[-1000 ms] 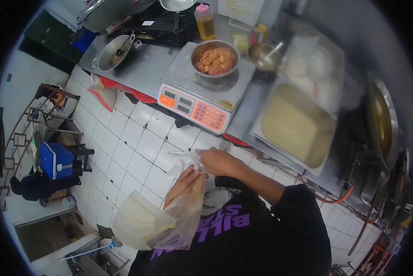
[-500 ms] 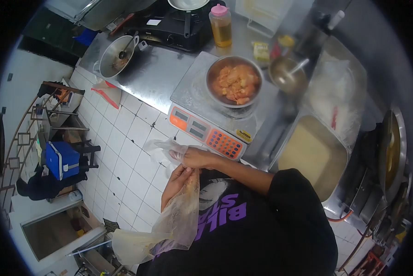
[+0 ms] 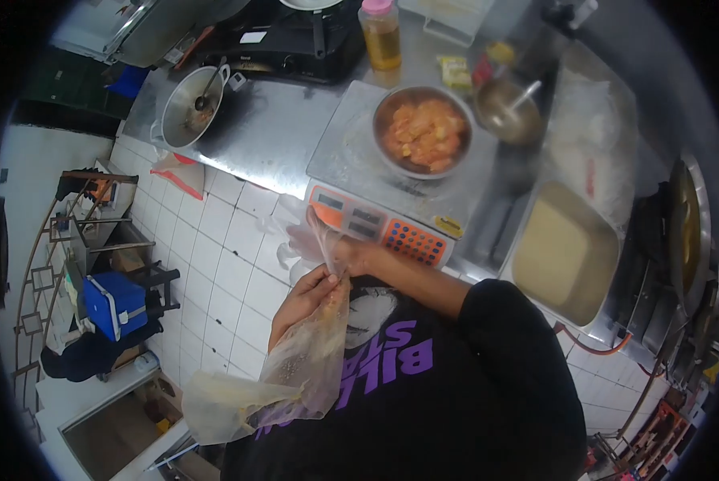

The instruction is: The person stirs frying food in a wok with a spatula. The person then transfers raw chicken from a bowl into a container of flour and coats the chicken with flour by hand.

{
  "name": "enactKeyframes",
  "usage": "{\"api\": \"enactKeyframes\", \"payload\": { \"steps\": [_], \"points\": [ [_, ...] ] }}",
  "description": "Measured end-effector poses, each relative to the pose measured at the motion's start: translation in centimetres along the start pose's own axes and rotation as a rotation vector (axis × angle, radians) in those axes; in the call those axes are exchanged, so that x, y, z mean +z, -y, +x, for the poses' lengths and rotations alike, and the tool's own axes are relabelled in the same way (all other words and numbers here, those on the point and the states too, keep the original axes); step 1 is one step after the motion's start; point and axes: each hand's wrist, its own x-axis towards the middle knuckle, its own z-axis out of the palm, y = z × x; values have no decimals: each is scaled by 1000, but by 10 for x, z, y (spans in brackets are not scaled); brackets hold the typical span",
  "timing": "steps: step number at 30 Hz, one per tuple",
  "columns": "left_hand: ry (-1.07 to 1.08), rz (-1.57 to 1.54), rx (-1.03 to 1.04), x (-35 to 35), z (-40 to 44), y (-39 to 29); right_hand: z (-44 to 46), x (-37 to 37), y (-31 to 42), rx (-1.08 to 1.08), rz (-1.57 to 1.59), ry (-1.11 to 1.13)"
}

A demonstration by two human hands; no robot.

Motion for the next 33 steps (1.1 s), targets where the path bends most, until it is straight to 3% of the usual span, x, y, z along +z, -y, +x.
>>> {"api": "enactKeyframes", "payload": {
  "steps": [2,3,7,9,13,16,21,22,23,24,27,28,29,30,32,33],
  "points": [
    [-4,43,0,-10,-1,7,5,4,2,239,118,120],
    [4,36,-5,-17,-1,12,-3,23,20,310,142,46],
    [-3,-26,-20,-29,-8,7,22,23,2,317,282,94],
    [-13,-5,-18,-39,-10,14,34,27,-1,217,213,79],
    [-12,-12,-43,-44,-14,17,57,29,2,282,118,84],
    [-34,29,-55,-33,-13,6,86,26,-18,199,166,72],
    [50,-71,-96,-26,-13,10,52,53,9,-52,-63,11],
    [-51,-71,-54,-22,-13,4,46,50,13,-116,-110,-22],
    [-139,-69,-10,-17,-10,0,47,40,17,18,-142,-125],
    [-108,-73,-1,-18,-6,3,43,39,28,9,-151,-154],
    [-153,-484,-52,-27,-8,15,27,36,55,-238,-271,-218],
    [-160,-594,-35,-25,-11,11,12,27,69,-417,-588,-326],
    [-380,-404,-13,-15,-16,9,-14,22,93,-589,-907,-424],
    [-480,-185,-18,-11,-16,0,-51,30,129,-467,-1073,-531],
    [-292,-646,-89,-61,-3,41,-94,-20,160,-459,-1274,-610],
    [-285,-664,-83,-74,2,57,-106,-63,166,-436,-1034,-587]
  ]
}}
